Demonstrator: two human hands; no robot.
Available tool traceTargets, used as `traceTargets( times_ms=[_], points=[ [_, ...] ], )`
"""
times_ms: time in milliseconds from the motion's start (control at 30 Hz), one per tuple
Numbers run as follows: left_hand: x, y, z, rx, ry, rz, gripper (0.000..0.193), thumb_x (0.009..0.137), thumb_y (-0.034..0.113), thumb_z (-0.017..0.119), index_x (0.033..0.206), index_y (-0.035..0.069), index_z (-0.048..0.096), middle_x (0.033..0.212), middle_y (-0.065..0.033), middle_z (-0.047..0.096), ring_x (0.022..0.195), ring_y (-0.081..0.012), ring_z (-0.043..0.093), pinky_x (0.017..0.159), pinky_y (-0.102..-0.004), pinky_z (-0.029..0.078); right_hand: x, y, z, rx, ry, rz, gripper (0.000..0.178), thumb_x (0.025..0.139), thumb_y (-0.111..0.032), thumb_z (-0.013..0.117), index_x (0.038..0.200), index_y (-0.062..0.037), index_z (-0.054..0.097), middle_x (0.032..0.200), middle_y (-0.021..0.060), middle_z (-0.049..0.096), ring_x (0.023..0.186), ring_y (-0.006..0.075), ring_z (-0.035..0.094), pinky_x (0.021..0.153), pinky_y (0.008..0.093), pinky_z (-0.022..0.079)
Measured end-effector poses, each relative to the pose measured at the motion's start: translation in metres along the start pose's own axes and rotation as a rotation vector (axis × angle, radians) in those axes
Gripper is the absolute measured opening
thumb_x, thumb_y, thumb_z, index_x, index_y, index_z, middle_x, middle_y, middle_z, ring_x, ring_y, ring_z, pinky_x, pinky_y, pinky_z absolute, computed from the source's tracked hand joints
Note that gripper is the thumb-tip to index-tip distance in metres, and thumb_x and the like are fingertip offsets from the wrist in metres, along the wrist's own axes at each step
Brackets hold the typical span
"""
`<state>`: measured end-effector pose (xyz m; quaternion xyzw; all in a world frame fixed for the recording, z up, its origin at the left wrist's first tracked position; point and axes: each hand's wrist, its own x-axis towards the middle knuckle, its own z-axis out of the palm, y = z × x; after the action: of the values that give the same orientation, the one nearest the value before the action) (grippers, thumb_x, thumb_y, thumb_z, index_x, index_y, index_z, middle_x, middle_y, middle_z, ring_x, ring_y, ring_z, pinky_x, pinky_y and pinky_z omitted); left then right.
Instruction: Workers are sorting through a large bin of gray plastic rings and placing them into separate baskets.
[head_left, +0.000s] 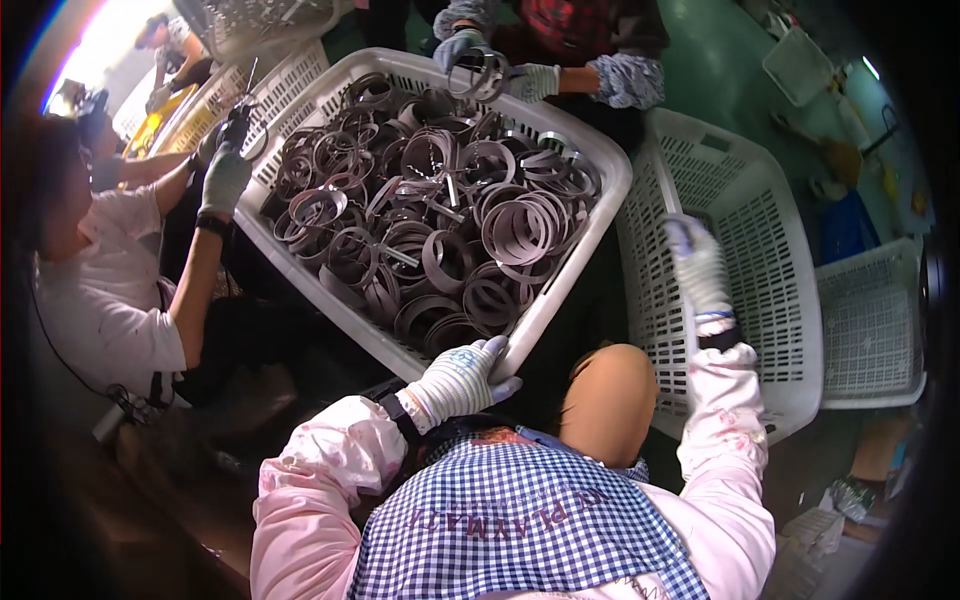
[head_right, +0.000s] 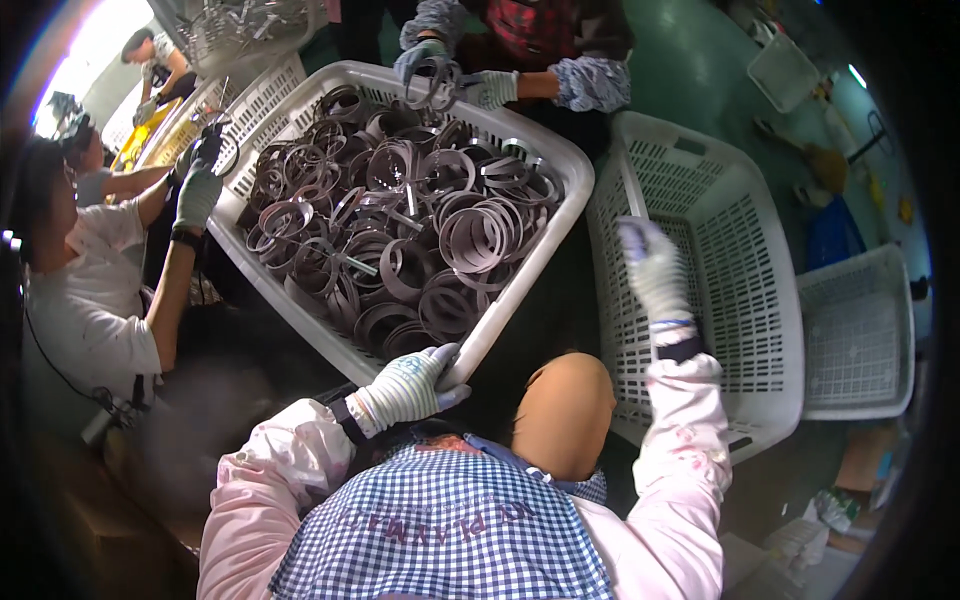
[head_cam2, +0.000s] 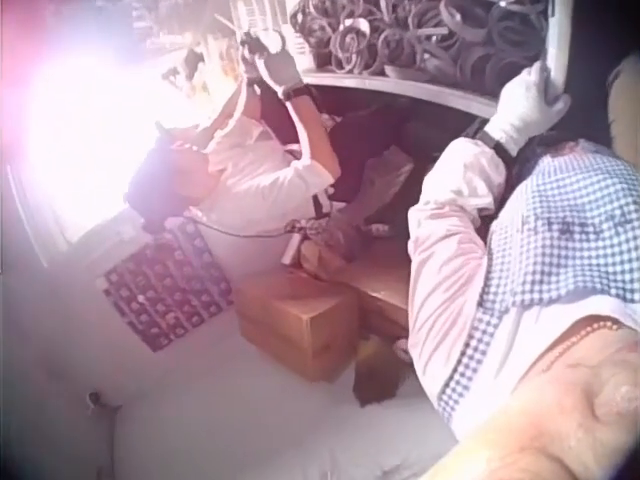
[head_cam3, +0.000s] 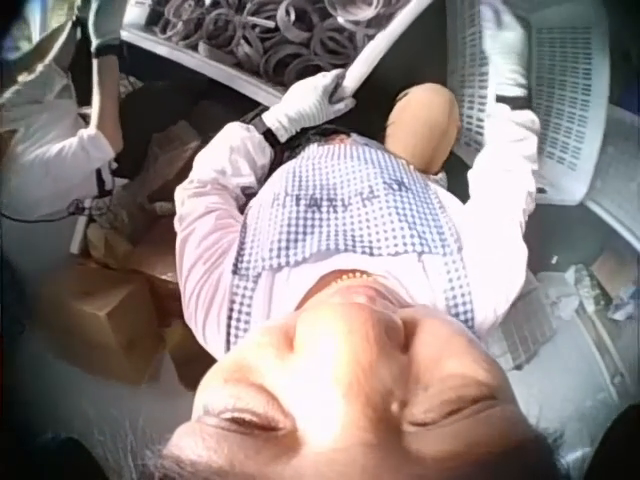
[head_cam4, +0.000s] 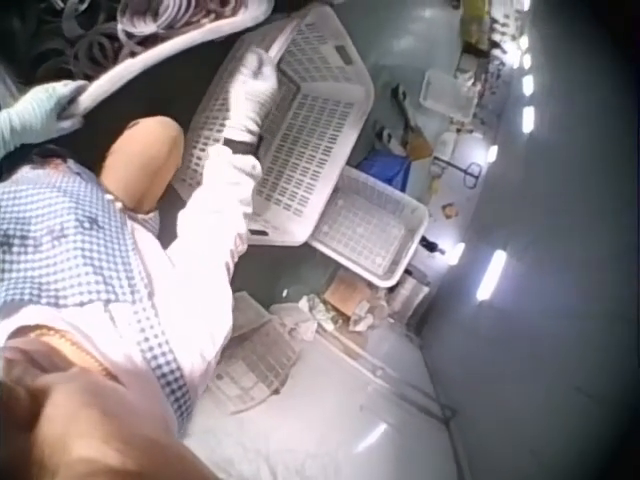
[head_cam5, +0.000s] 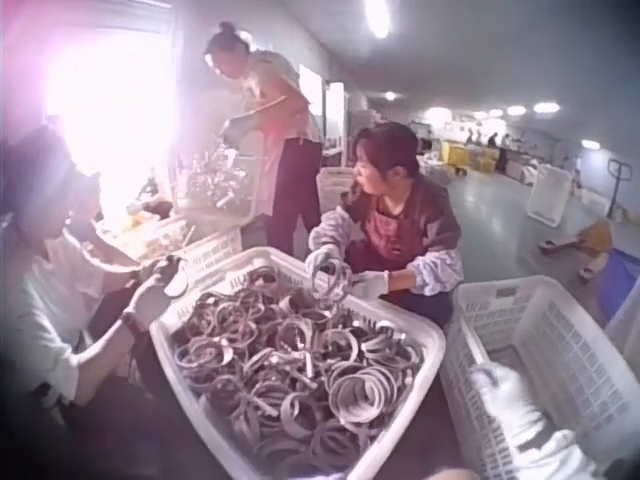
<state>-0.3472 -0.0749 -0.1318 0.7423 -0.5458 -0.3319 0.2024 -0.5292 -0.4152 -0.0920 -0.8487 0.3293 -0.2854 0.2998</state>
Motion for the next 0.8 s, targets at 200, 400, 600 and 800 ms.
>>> traceTargets(
  times_ms=[200, 400, 600, 800],
  points=[
    [-0.003, -0.010, 0.001, -0.059, -0.015, 0.029, 0.064, 0.088, 0.052, 0.065, 0.120, -0.002, 0.054, 0.110, -0.0235, 0.066, 0.102, -0.0397, 0.065, 0.088, -0.0452, 0.051, 0.055, -0.077, 0.158, -0.063, -0.269, -0.395, 0.038, 0.093, -0.021, 0.066, 0.128, -0.0083, 0.062, 0.123, 0.0219, 0.064, 0.113, 0.0393, 0.061, 0.099, 0.0428, 0.047],
    [-0.009, -0.022, -0.002, -0.226, 0.065, 0.095, 0.055, 0.094, 0.041, 0.061, 0.133, 0.002, 0.052, 0.114, -0.0215, 0.064, 0.104, -0.0390, 0.064, 0.090, -0.0432, 0.052, 0.086, -0.093, 0.251, -0.403, -0.523, -0.429, 0.022, 0.094, -0.026, 0.059, 0.110, -0.0149, 0.069, 0.116, 0.0108, 0.066, 0.111, 0.0354, 0.060, 0.099, 0.0445, 0.047],
    [-0.020, -0.048, -0.039, -0.482, 0.311, 0.118, 0.058, 0.093, 0.032, 0.067, 0.137, -0.001, 0.049, 0.115, -0.0191, 0.064, 0.105, -0.0285, 0.064, 0.091, -0.0375, 0.051, 0.090, -0.154, 0.221, 0.146, -0.092, -0.461, 0.016, 0.099, -0.019, 0.059, 0.102, -0.0051, 0.066, 0.079, 0.0091, 0.067, 0.072, 0.0185, 0.064, 0.069, 0.0319, 0.052],
    [-0.008, -0.054, -0.062, -1.310, 0.500, 0.073, 0.094, 0.086, 0.023, 0.080, 0.157, 0.007, 0.020, 0.138, -0.0113, 0.052, 0.128, -0.0205, 0.050, 0.105, -0.0338, 0.044, 0.064, -0.186, 0.201, 0.610, -0.188, -0.120, 0.019, 0.105, -0.027, 0.053, 0.105, -0.0095, 0.062, 0.068, -0.0041, 0.054, 0.060, 0.0045, 0.049, 0.056, 0.0230, 0.041]
  ],
)
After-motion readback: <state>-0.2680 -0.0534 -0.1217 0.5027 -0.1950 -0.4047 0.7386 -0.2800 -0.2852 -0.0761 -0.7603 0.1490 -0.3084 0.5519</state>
